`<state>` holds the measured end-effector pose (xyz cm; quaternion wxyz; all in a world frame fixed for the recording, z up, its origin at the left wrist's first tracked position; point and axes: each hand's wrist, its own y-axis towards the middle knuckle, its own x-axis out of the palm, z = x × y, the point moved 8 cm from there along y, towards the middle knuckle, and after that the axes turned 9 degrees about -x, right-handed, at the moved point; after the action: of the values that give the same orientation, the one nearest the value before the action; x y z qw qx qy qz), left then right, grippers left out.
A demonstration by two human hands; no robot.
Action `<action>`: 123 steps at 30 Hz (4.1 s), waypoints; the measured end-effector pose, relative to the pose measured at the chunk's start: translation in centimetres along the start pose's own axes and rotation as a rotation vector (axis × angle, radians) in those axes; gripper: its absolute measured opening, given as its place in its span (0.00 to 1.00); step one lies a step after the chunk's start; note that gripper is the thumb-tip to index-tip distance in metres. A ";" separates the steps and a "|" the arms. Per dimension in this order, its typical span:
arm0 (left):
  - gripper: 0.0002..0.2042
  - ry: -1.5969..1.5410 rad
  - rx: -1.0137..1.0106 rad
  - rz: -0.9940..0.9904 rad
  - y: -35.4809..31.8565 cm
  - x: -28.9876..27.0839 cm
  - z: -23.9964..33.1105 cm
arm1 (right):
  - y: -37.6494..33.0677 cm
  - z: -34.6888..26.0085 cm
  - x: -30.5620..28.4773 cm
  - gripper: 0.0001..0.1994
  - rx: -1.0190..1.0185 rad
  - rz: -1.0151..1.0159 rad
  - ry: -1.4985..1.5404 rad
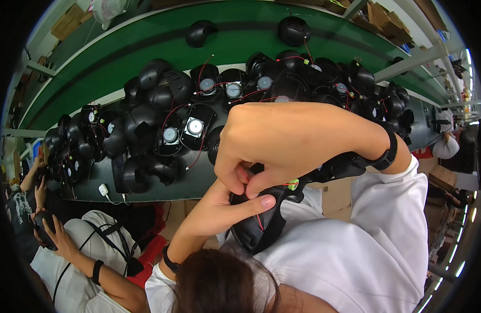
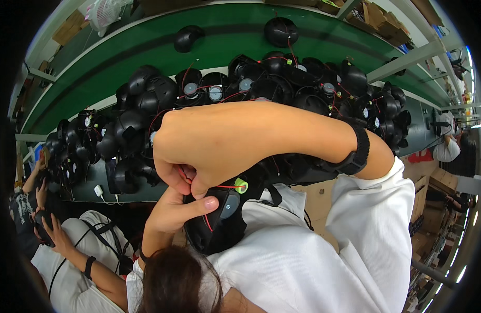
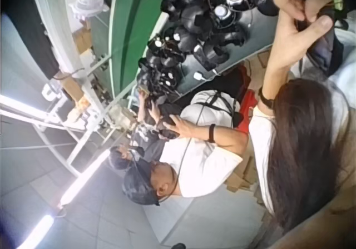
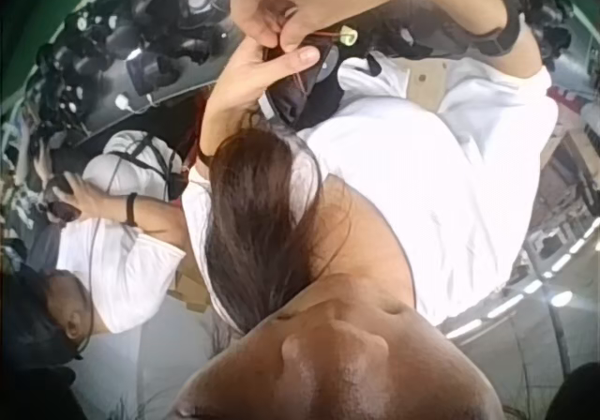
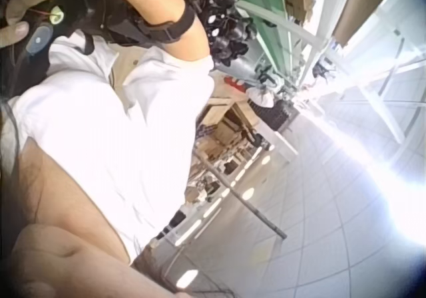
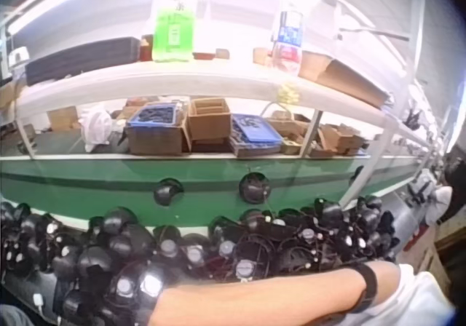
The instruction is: Assembling internal components into black plastic electronic housings on a factory production line.
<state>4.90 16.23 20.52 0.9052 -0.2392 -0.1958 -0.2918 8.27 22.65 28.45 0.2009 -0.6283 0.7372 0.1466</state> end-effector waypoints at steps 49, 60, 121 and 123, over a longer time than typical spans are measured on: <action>0.30 -0.120 0.069 0.188 1.6 -2.6 -2.3 | -7.3 4.5 1.5 0.17 0.012 0.913 0.376; 0.23 -0.309 0.077 0.164 4.6 -4.2 0.3 | -7.1 6.8 -3.0 0.22 0.150 0.938 0.607; 0.18 0.284 0.697 0.698 -1.6 -4.6 6.8 | -6.3 4.9 -0.9 0.43 -0.158 0.990 0.293; 0.18 0.270 0.700 0.698 -1.7 -4.5 6.9 | -6.2 4.8 -0.9 0.43 -0.167 0.969 0.266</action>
<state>-1.05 20.76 24.43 0.9918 0.0670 -0.0715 0.0826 15.05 24.61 24.89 -0.0368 -0.2415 0.9489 0.2000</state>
